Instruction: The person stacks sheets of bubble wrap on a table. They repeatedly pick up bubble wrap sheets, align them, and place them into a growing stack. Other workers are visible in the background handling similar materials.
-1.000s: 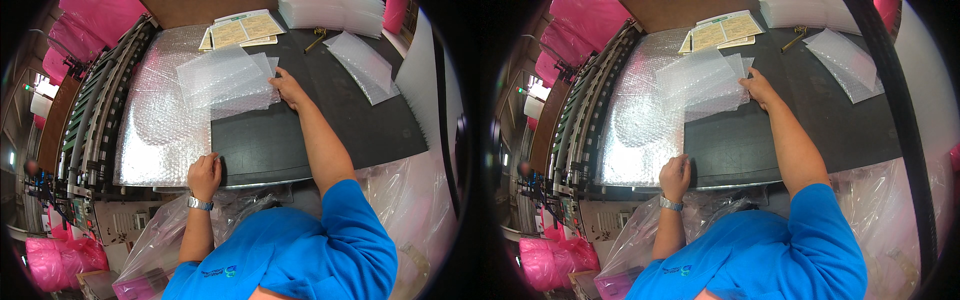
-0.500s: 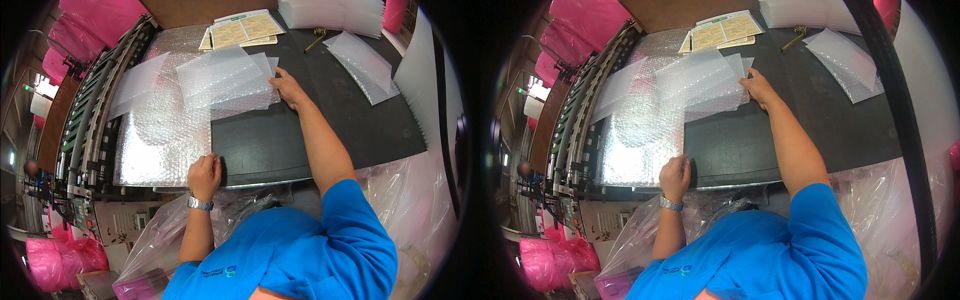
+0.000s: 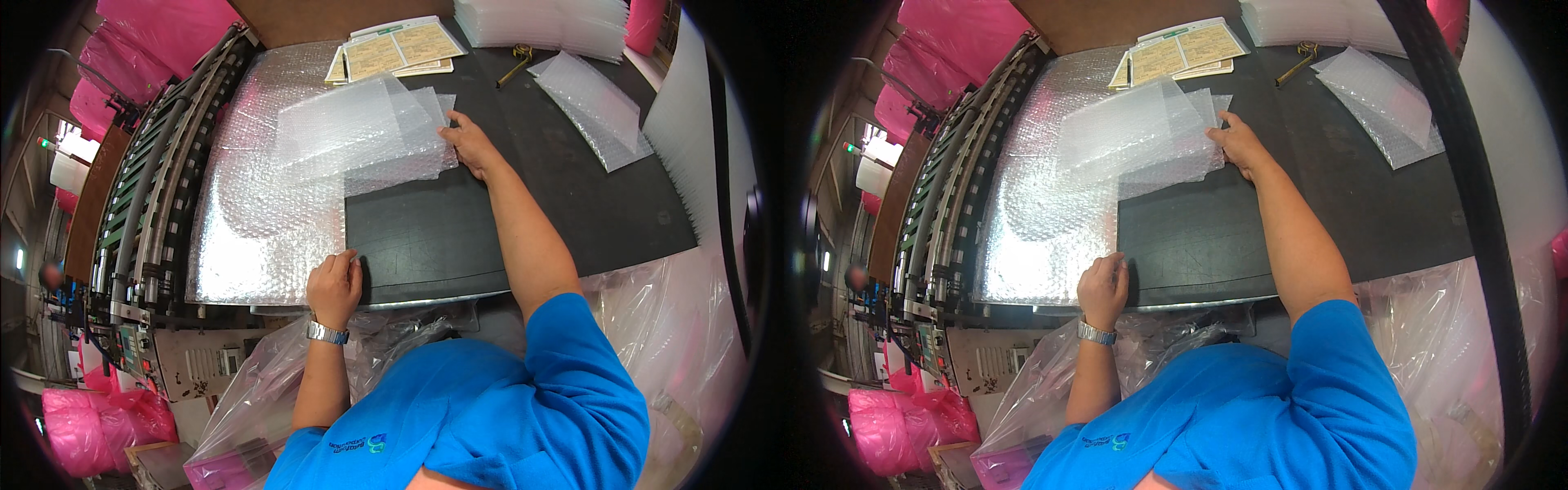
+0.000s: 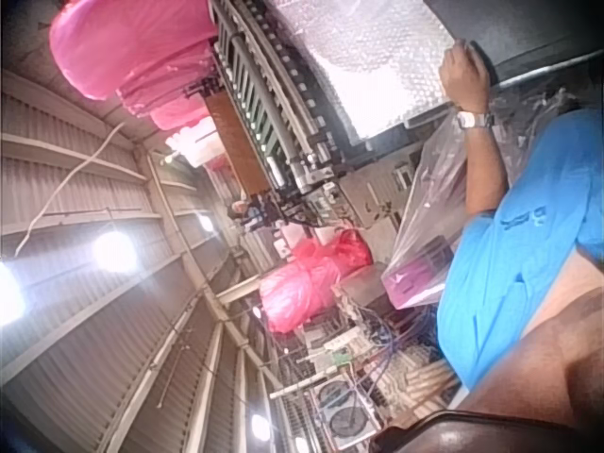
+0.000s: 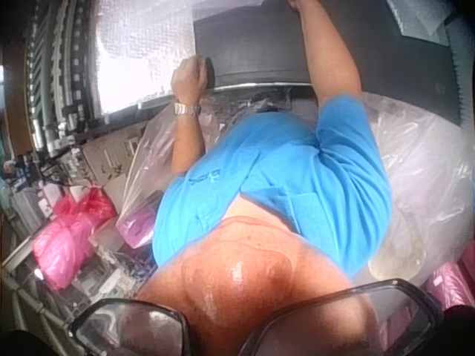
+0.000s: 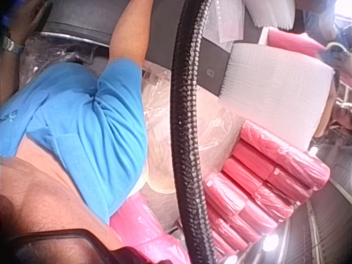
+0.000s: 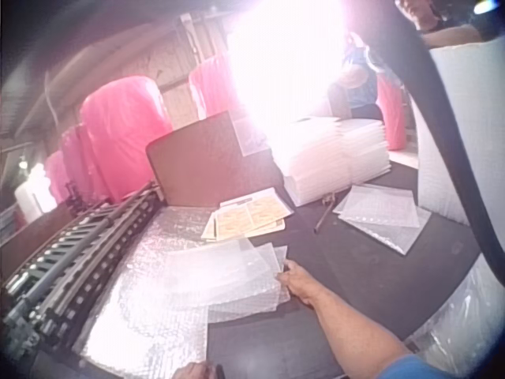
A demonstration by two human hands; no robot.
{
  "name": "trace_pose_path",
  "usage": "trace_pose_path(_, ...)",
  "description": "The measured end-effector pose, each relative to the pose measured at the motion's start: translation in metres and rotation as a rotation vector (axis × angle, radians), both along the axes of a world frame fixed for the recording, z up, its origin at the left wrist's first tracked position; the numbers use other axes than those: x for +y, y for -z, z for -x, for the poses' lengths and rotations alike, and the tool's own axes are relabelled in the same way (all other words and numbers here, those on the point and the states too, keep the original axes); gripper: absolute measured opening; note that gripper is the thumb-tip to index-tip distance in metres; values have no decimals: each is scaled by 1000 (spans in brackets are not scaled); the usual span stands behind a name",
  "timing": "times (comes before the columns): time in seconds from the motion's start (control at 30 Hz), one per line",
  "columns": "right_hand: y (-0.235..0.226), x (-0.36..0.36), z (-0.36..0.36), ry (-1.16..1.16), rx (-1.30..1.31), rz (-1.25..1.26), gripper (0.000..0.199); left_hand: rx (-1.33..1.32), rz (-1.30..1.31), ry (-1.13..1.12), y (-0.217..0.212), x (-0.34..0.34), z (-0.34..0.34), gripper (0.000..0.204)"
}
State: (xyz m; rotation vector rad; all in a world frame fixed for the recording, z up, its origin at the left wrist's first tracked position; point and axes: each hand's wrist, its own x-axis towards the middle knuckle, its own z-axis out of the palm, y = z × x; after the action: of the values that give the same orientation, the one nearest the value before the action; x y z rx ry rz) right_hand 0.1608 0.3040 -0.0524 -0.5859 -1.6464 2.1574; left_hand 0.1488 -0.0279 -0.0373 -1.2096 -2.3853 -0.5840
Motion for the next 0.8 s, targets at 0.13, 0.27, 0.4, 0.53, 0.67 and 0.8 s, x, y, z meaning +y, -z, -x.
trace_pose_path(0.13, -3, -2, -1, -2, -22, -22, 61, 10, 5, -1, 1, 0, 1, 10)
trace_pose_path(0.27, -4, -2, -1, 8, -23, -30, 59, 19, 18, -3, -1, 0, 0, 11)
trace_pose_path(0.4, -1, -1, -1, 9, -18, -28, 58, 10, 18, -1, 0, 0, 0, 10)
trace_pose_path(0.53, -9, -7, -4, 4, -31, -29, 57, 9, 18, -7, -1, 0, 0, 10)
trace_pose_path(0.67, -5, -4, -3, -3, -16, -31, 57, 7, 4, 5, 0, 0, 0, 10)
trace_pose_path(0.8, -1, -2, -1, 0, -18, -42, 57, -2, 8, 3, -1, 0, 0, 10)
